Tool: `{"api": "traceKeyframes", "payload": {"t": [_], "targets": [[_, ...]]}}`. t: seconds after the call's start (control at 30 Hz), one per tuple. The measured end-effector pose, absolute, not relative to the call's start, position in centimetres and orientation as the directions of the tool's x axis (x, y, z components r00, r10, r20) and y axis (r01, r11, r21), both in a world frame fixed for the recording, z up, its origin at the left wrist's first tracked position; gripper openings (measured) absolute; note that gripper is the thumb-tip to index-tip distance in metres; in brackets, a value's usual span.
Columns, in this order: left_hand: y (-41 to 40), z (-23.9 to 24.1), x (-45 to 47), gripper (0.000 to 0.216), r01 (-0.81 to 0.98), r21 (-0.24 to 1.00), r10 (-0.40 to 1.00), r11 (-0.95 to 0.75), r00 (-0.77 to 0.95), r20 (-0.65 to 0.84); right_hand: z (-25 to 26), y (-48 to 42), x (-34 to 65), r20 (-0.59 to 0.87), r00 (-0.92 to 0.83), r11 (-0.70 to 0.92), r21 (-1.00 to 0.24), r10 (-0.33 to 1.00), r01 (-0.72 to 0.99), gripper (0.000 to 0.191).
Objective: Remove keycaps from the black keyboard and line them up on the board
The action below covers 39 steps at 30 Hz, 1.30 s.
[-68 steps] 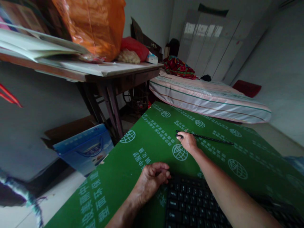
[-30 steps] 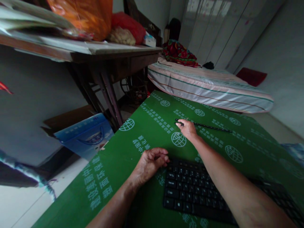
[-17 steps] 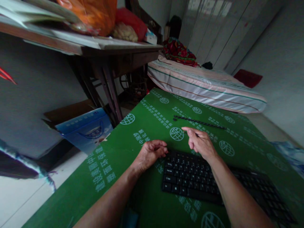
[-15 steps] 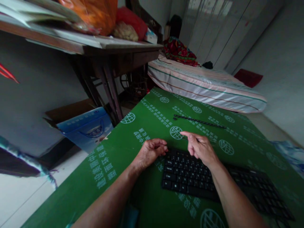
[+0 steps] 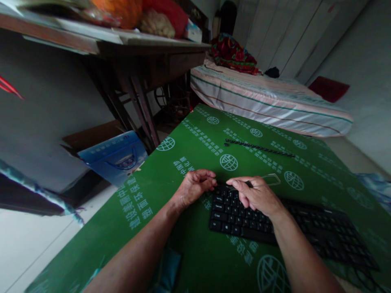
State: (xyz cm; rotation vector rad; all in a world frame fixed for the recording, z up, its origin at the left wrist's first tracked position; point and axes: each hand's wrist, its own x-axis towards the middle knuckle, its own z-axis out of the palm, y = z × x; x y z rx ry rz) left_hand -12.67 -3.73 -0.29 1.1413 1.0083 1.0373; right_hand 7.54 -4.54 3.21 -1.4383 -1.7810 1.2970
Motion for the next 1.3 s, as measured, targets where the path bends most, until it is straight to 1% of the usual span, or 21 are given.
{"api": "traceKeyframes", "payload": {"t": [0.13, 0.37, 0.47, 0.57, 0.73, 0.97, 1.17, 1.3], "targets": [[-3.7, -0.1, -12.6, 0.021, -0.097, 0.989, 0.972, 0.114, 0.218, -0.09, 2.9, -4.5, 7.6, -0.185, -0.297, -0.045, -0.906, 0.937, 0.421, 0.049], [-3.8, 0.0, -12.6, 0.02, -0.105, 0.988, 0.971, 0.11, 0.225, -0.084, 2.6, -4.5, 7.6, -0.144, -0.315, -0.056, -0.961, 0.938, 0.272, 0.031], [-3.8, -0.1, -12.6, 0.021, -0.091, 0.99, 0.971, 0.109, 0.221, -0.086, 2.6, -4.5, 7.6, -0.138, -0.322, -0.061, -0.969, 0.937, 0.24, 0.028], [-3.7, -0.2, -12.6, 0.021, -0.075, 0.992, 0.971, 0.104, 0.223, -0.085, 2.5, -4.4, 7.7, -0.115, -0.314, -0.04, -0.971, 0.942, 0.235, 0.029], [-3.6, -0.3, -12.6, 0.021, -0.098, 0.99, 0.971, 0.103, 0.224, -0.079, 2.3, -4.4, 7.7, -0.087, -0.315, -0.018, -0.976, 0.945, 0.217, 0.03], [-3.7, -0.3, -12.6, 0.02, -0.111, 0.987, 0.968, 0.114, 0.238, -0.085, 2.1, -4.6, 7.2, -0.049, -0.274, 0.007, -0.98, 0.96, 0.198, 0.028], [-3.8, -0.1, -12.6, 0.019, -0.127, 0.985, 0.967, 0.118, 0.239, -0.085, 2.3, -5.0, 6.4, -0.047, -0.3, 0.031, -0.968, 0.953, 0.249, 0.024], [-3.8, -0.1, -12.7, 0.018, -0.083, 0.993, 0.964, 0.085, 0.258, -0.061, 2.3, -5.1, 6.1, -0.046, -0.32, 0.049, -0.958, 0.946, 0.283, 0.021]]}}
